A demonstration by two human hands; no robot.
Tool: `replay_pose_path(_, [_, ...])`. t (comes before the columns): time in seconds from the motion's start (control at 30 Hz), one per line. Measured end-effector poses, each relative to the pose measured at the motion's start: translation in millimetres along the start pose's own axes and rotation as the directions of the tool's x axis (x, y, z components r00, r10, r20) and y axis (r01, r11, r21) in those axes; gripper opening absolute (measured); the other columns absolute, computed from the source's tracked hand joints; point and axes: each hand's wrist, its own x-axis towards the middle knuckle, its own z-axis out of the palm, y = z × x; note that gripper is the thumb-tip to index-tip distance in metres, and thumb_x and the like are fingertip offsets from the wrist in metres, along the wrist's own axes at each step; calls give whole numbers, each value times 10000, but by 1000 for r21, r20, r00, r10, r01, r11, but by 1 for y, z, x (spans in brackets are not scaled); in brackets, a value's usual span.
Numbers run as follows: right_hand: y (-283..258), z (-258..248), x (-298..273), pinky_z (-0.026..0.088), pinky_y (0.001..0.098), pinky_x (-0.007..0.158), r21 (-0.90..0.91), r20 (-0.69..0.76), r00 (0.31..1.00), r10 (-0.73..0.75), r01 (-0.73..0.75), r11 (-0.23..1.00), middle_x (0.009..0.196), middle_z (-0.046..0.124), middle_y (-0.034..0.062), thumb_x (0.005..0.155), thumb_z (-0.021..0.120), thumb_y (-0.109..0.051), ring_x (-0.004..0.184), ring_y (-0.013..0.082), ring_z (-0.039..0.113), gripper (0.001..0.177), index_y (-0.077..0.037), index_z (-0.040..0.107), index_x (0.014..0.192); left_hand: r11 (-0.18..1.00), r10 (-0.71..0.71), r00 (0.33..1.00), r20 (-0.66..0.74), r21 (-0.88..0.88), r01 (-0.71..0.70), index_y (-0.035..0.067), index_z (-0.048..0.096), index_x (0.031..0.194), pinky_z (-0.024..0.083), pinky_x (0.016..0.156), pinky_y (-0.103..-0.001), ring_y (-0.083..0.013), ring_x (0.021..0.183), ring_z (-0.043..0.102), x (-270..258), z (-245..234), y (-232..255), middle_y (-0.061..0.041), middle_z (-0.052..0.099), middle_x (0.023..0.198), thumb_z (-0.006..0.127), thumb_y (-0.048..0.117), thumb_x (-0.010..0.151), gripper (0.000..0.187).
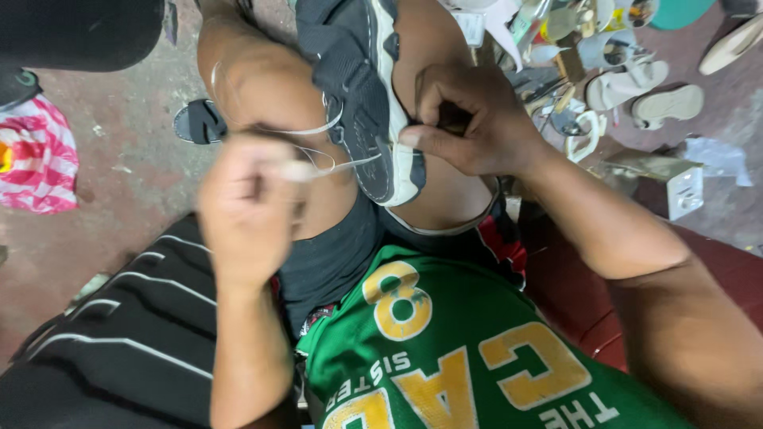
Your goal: The person is sewing a black and white sneaker using a needle and white thread. They repeatedly push the needle through the shoe's upper material and pull the thread tight to secure the stitches.
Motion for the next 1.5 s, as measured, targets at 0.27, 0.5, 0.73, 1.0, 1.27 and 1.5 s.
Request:
replay_pose_path(0.27, [0,-6,-3,358,219,612,354,5,989,150,-142,924,830,528,18,981,769,0,699,52,470,321,-72,480,861,610,629,770,-110,684,-401,42,583,1277,459,897,-351,-243,1179,584,-16,-10,2,-158,594,1297,601,66,1059,220])
replay_pose_path(0.5, [-10,-7,4,356,234,631,293,18,986,165,-163,942,898,567,24,964,754,32,718,56,479,196,-29,575,913,564,548,808,217,618,-548,105,649,1109,485,776,-360,-266,874,611,-6,27,4,-63,610,965,790,169,993,194])
replay_pose_path(0.73, [-16,-13,2,341,232,559,96,118,990,78,-90,991,805,566,-7,1009,720,16,622,32,454,150,-27,605,924,988,136,990,-49,-74,-139,51,588,1077,458,652,-267,-162,706,521,-20,12,-7,-118,634,1129,579,88,1085,39])
replay_pose_path(1.0, [-9,-26,-4,326,208,499,149,113,991,77,-94,984,776,572,-2,1001,717,13,590,25,458,149,-35,607,913,592,467,860,203,651,-475,69,587,1359,583,931,-362,-315,1147,694,-21,39,3,-140,600,1346,756,158,994,412])
replay_pose_path(1.27, [-16,-39,-21,350,200,527,123,86,985,148,-157,980,863,629,22,1008,732,7,614,25,516,124,-20,625,953,517,473,857,205,723,-458,30,623,1212,534,725,-385,-272,864,664,-29,39,-14,-102,718,1083,838,193,950,376])
replay_pose_path(1.5, [-25,-46,-23,344,221,527,99,120,980,157,-169,981,835,591,31,1000,741,11,599,45,480,136,-5,626,928,904,264,964,-46,361,-230,47,647,1063,460,657,-217,-123,665,521,-43,19,-25,-41,566,749,735,86,1069,96])
